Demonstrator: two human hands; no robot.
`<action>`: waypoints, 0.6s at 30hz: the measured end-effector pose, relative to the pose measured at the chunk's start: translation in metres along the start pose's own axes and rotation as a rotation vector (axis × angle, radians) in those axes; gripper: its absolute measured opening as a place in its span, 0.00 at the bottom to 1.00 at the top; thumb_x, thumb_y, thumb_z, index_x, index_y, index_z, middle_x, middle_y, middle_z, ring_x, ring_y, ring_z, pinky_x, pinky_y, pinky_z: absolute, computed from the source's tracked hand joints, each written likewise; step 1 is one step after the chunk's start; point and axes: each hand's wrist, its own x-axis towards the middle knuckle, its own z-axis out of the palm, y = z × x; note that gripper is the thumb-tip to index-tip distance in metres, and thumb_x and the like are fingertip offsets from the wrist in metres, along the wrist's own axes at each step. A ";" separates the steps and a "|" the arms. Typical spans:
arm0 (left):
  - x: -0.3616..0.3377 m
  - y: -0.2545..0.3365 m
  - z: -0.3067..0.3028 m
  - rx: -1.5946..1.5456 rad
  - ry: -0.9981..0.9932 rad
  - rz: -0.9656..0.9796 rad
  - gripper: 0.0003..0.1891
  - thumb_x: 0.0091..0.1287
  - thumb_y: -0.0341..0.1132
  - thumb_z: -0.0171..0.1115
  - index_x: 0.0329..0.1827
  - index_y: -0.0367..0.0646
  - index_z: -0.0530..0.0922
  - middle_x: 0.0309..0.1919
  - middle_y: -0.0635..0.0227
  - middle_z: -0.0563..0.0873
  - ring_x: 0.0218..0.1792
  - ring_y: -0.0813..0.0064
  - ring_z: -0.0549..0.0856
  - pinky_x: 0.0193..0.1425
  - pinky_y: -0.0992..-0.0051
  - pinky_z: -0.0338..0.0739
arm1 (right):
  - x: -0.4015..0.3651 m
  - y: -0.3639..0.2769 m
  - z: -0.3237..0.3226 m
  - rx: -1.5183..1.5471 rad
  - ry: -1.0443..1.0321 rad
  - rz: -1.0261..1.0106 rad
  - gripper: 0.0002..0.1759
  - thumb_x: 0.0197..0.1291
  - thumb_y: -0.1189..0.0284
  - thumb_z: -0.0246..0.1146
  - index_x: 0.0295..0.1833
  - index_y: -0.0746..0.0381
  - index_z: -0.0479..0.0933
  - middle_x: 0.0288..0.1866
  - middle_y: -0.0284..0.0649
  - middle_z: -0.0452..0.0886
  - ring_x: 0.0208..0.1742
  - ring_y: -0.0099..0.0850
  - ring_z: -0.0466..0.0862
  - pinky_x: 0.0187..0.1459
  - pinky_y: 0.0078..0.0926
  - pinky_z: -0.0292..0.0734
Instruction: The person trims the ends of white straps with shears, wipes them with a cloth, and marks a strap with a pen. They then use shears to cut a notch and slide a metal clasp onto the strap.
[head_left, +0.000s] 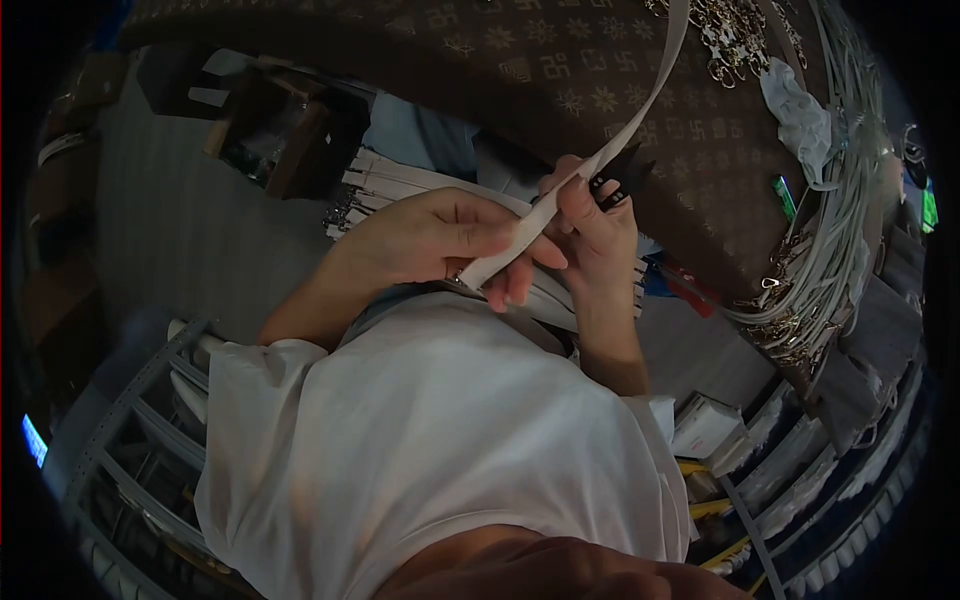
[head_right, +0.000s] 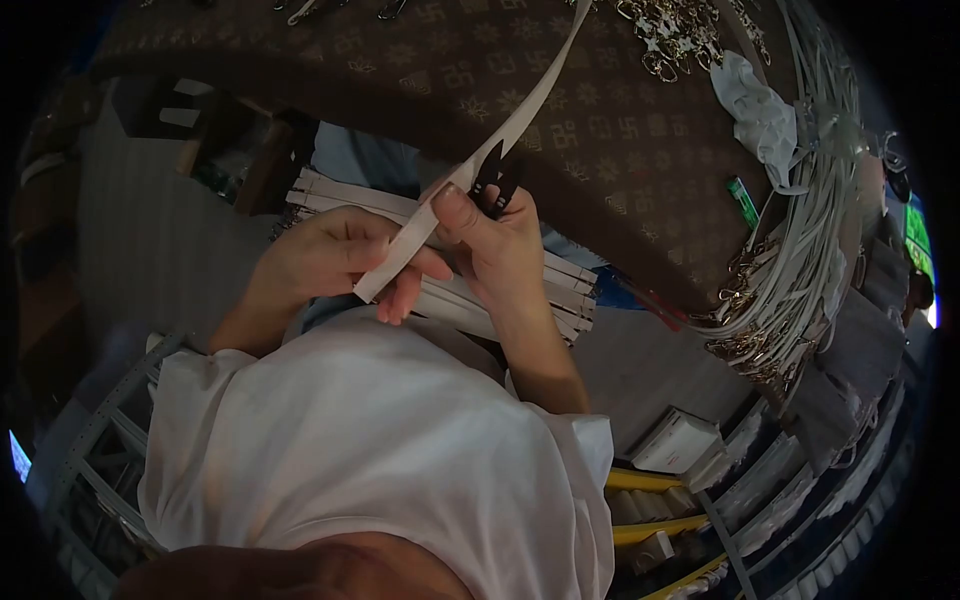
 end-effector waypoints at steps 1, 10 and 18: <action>0.002 -0.003 -0.003 -0.112 -0.096 -0.034 0.15 0.66 0.38 0.54 0.45 0.34 0.77 0.26 0.66 0.80 0.27 0.78 0.80 0.36 0.77 0.78 | 0.001 0.002 -0.006 0.041 -0.070 0.031 0.11 0.55 0.69 0.65 0.34 0.67 0.76 0.21 0.31 0.73 0.21 0.16 0.66 0.22 0.14 0.56; 0.005 -0.016 0.007 0.141 0.202 -0.080 0.08 0.59 0.29 0.63 0.38 0.36 0.77 0.30 0.68 0.80 0.28 0.80 0.80 0.34 0.81 0.75 | -0.008 0.005 0.003 -0.243 0.266 -0.028 0.11 0.54 0.68 0.66 0.31 0.65 0.75 0.21 0.29 0.73 0.22 0.14 0.66 0.24 0.12 0.58; -0.004 -0.019 0.027 0.273 0.369 0.165 0.09 0.62 0.27 0.58 0.43 0.33 0.76 0.28 0.67 0.80 0.27 0.81 0.80 0.32 0.83 0.76 | -0.013 0.003 0.002 -0.312 0.299 -0.037 0.10 0.57 0.69 0.63 0.29 0.64 0.74 0.20 0.27 0.72 0.23 0.12 0.66 0.24 0.10 0.57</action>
